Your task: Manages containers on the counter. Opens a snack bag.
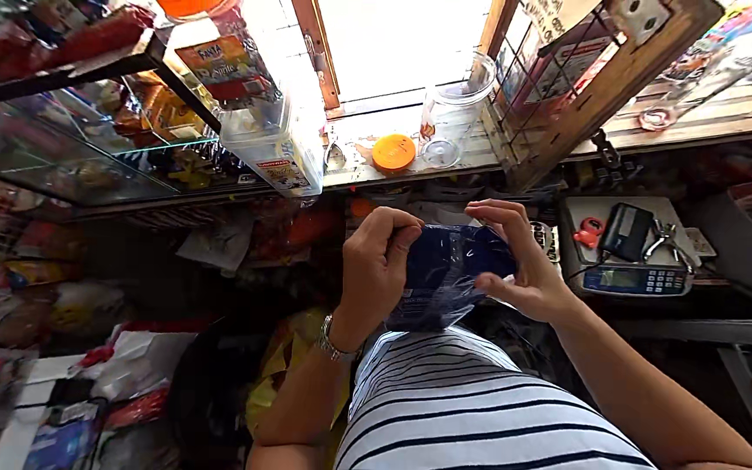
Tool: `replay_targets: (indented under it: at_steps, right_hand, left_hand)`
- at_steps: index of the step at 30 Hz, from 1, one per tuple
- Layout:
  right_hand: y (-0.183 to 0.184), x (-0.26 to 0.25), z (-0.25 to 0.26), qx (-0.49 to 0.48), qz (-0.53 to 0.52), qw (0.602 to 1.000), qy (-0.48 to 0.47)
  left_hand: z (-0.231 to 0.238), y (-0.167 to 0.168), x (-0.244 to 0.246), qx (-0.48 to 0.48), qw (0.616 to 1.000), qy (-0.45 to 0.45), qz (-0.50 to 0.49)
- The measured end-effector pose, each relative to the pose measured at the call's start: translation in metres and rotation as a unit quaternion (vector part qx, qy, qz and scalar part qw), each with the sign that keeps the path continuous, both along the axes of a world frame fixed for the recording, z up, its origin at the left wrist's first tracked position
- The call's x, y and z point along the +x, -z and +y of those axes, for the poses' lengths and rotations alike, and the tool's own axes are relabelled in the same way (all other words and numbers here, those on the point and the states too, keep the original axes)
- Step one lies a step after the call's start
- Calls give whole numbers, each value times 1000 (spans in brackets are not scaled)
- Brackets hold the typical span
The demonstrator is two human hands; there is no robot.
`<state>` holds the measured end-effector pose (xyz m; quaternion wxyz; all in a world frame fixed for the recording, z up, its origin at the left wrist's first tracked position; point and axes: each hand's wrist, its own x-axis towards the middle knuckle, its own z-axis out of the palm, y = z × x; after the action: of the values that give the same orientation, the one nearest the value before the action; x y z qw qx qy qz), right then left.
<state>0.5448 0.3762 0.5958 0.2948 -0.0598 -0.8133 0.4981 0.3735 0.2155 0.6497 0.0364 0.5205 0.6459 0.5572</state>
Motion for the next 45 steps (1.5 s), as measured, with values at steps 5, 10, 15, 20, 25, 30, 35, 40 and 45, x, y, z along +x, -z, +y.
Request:
replay_targets:
  at_steps: [5, 10, 15, 20, 25, 30, 35, 40, 45]
  right_hand:
    - [-36, -19, -25, 113, 15, 988, 103]
    - [-44, -30, -38, 23, 47, 995, 84]
    - [-43, -32, -47, -151, 71, 985, 45]
    - [-44, -28, -41, -210, 60, 976, 9]
    - [-52, -11, -17, -137, 121, 983, 11]
    - [-46, -11, -13, -98, 105, 990, -13]
    - [-34, -25, -19, 93, 107, 990, 5]
    - [-26, -31, -26, 21, 172, 981, 87]
    - [-16, 3, 7, 3, 114, 957, 265]
  left_hand:
    - [-2, -7, 4, 20, 997, 12, 72]
    - [4, 3, 12, 59, 988, -22, 137]
    - [12, 14, 22, 151, 965, -69, 205]
    - [0, 14, 16, 161, 973, -4, 167]
    - [-34, 8, -11, 101, 988, 106, 50]
    - [-44, 23, -10, 109, 985, 129, -42]
    - [-22, 10, 9, 167, 985, -4, -39]
    - [-19, 10, 14, 162, 980, -33, -107]
    - [-59, 15, -13, 135, 953, -161, -219]
